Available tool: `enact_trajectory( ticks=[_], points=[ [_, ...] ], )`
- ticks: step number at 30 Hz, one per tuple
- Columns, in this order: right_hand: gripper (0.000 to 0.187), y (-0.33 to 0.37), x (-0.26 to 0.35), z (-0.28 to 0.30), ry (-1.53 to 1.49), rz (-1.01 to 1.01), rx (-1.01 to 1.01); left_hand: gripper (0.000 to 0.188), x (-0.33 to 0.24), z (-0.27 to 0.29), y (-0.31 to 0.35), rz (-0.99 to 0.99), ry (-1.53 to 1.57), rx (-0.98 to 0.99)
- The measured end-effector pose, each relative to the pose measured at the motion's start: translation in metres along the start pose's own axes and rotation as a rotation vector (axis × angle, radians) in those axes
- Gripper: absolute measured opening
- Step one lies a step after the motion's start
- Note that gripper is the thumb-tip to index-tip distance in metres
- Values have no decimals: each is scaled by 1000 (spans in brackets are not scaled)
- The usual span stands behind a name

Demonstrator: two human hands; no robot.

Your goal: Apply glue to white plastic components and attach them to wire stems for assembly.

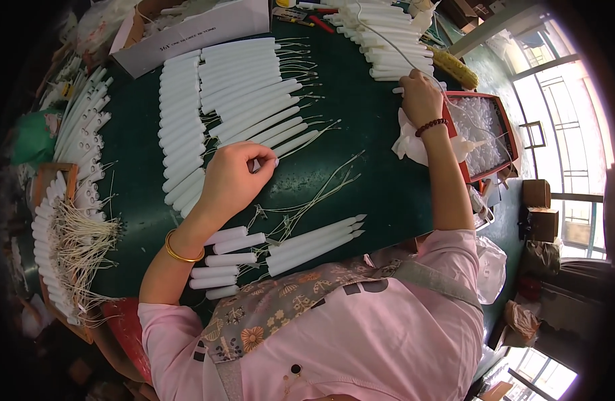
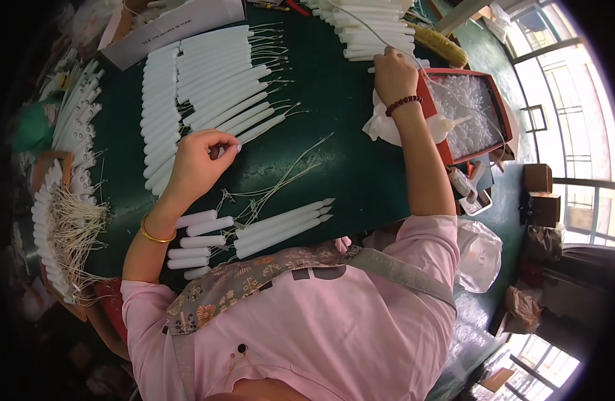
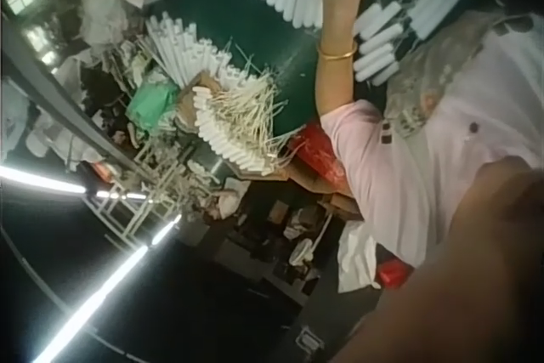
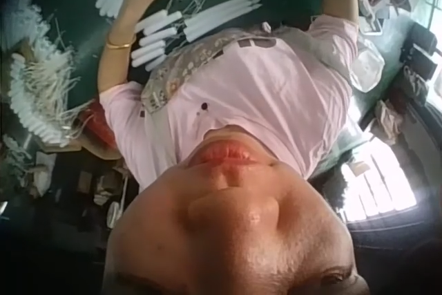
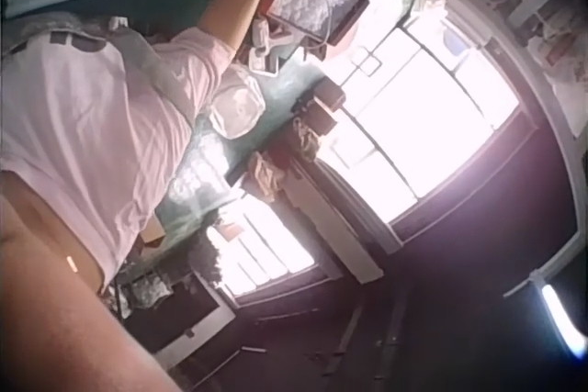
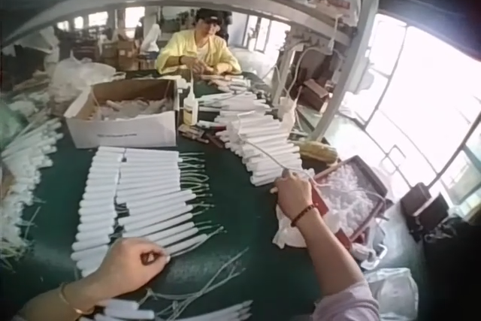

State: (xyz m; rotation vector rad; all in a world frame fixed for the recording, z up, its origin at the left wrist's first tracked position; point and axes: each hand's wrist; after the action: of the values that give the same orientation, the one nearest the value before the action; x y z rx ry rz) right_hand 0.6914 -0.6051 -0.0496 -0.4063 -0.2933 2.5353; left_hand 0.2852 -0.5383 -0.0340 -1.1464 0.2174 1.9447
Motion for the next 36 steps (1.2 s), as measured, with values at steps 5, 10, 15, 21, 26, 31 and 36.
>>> enact_trajectory(
  ticks=[5, 10, 15, 21, 26, 31, 36],
  points=[
    [22, 13, 8, 9, -151, 93, -44, 6, 1, 1, 2, -57, -24, -36],
    [21, 57, 41, 80, -1092, 5, -316, 7, 1, 2, 0, -13, -73, 7],
    [26, 68, 16, 72, -1786, -217, -113, 7, -2, 2, -2, -7, -66, 22],
    [25, 74, 17, 51, -2052, -308, 55, 8, -2, 1, 1, -11, -71, 51],
    [26, 77, 49, 44, -2105, -206, 336, 10, 6, 0, 11, -67, -51, -4],
    [25, 91, 86, 50, -2099, -185, 619, 12, 4, 24, 13, -102, -136, -3],
    [25, 100, 92, 34, -1721, -29, 890, 13, 12, 72, 44, 6, -330, 59]
  ],
)
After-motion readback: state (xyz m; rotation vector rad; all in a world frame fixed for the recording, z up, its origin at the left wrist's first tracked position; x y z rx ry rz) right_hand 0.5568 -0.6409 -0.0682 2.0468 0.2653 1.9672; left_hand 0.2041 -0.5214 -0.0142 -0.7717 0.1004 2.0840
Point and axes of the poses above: each hand's wrist, its own y-axis away from the middle knuckle, its own z-axis out of the back of the hand, x = y × z, and after that the axes turned 11 degrees about -z, right-handed
